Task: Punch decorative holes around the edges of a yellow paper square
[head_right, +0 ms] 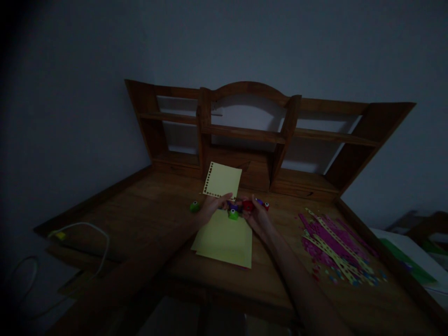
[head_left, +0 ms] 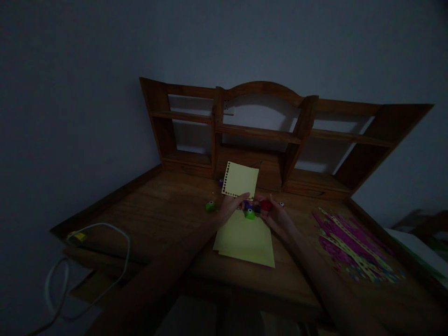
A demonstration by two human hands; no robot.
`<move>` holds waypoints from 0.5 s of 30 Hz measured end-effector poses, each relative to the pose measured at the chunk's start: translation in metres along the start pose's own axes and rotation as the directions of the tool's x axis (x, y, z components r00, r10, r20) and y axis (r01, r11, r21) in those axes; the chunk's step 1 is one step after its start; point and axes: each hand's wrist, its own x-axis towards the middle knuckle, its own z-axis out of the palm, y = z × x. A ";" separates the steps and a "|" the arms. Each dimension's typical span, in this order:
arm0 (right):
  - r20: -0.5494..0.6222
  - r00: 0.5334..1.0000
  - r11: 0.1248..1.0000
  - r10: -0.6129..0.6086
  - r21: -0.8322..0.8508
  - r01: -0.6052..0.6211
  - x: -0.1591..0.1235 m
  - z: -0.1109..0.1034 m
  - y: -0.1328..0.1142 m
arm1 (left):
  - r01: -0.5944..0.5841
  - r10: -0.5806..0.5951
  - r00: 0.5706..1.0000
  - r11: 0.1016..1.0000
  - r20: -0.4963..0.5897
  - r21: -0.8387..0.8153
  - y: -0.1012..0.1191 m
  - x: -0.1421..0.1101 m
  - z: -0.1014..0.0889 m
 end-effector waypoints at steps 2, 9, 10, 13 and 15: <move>-0.006 1.000 0.999 -0.015 0.040 0.015 0.002 -0.002 0.000 | -0.011 0.011 1.000 1.000 0.008 -0.020 0.001 0.000 0.001; -0.083 0.989 0.992 -0.126 0.009 0.127 -0.003 -0.001 0.004 | -0.084 0.091 0.994 0.990 0.056 -0.112 0.005 -0.002 0.006; -0.088 0.989 0.993 -0.122 -0.015 0.121 -0.004 -0.001 0.004 | -0.084 0.091 0.994 0.990 0.062 -0.112 0.005 -0.003 0.006; -0.116 0.989 0.985 -0.095 -0.155 0.076 -0.006 0.000 0.004 | -0.102 0.109 0.992 0.989 0.069 -0.103 0.005 -0.003 0.006; -0.135 0.983 0.972 -0.123 -0.218 0.092 -0.006 0.000 0.004 | -0.110 0.117 0.991 0.988 0.066 -0.106 0.005 -0.003 0.006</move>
